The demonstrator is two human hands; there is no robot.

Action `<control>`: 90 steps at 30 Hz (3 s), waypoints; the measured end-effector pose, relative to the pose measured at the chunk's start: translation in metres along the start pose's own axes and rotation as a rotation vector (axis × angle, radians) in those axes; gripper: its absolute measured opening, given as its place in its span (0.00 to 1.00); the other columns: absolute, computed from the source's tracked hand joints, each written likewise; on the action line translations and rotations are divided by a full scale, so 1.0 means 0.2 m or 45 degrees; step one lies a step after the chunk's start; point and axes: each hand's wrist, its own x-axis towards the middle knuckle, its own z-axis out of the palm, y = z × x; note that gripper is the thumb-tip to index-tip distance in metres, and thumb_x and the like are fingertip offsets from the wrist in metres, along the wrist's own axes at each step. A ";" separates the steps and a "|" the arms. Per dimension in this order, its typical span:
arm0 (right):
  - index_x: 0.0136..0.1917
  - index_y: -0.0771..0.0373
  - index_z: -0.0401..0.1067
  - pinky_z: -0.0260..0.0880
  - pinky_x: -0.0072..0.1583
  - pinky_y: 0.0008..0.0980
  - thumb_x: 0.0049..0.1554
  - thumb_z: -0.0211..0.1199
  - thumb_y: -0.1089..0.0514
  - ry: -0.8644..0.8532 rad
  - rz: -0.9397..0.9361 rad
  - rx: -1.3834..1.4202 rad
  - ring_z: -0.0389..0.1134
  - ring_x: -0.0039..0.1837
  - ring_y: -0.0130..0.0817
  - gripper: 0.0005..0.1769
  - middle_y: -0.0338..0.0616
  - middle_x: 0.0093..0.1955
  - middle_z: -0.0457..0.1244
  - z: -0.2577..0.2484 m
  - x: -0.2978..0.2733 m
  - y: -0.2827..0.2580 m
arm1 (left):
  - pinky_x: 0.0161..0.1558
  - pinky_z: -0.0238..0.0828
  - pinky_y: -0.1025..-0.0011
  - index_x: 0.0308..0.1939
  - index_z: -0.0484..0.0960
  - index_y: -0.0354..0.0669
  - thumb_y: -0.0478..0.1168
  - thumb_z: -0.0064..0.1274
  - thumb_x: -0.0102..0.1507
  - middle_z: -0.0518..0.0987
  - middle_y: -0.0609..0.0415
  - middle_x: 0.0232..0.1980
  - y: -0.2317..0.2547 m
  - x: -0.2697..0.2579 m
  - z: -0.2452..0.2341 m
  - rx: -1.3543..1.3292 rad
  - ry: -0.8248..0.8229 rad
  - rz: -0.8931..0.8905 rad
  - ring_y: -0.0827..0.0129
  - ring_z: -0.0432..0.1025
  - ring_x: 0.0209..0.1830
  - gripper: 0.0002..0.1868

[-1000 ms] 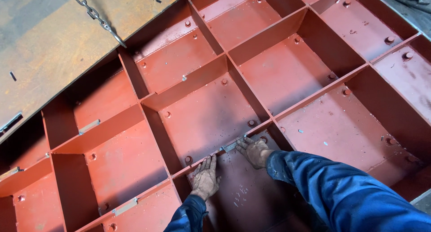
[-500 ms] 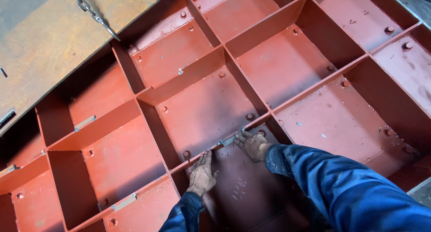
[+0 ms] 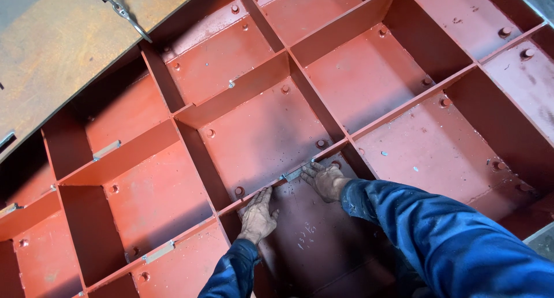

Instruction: The person inspects the joints of a large red steel formwork structure, running fingers along the seams between panels and pointing at gaps and bolt holes. They touch and press small metal tabs along the rib intersections and lean in to view the seams from different angles.

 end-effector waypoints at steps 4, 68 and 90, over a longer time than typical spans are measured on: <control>0.86 0.58 0.27 0.40 0.81 0.50 0.65 0.48 0.55 -0.005 0.007 0.053 0.27 0.87 0.48 0.45 0.44 0.89 0.25 0.06 0.05 0.02 | 0.77 0.47 0.64 0.77 0.56 0.44 0.46 0.60 0.59 0.59 0.47 0.79 0.00 -0.01 -0.01 -0.012 -0.002 0.008 0.57 0.52 0.80 0.45; 0.85 0.42 0.27 0.50 0.77 0.51 0.57 0.57 0.50 0.047 0.111 0.025 0.30 0.86 0.41 0.53 0.30 0.88 0.27 0.00 -0.10 0.09 | 0.76 0.43 0.42 0.66 0.78 0.49 0.39 0.57 0.58 0.30 0.43 0.84 -0.20 -0.28 0.05 0.248 -0.083 -0.221 0.44 0.40 0.84 0.30; 0.85 0.44 0.26 0.49 0.78 0.52 0.61 0.51 0.49 0.019 0.103 0.037 0.30 0.86 0.41 0.49 0.31 0.88 0.25 -0.01 -0.09 0.09 | 0.74 0.52 0.46 0.60 0.82 0.51 0.43 0.53 0.60 0.54 0.39 0.80 -0.30 -0.26 0.18 0.236 -0.050 -0.217 0.41 0.54 0.78 0.22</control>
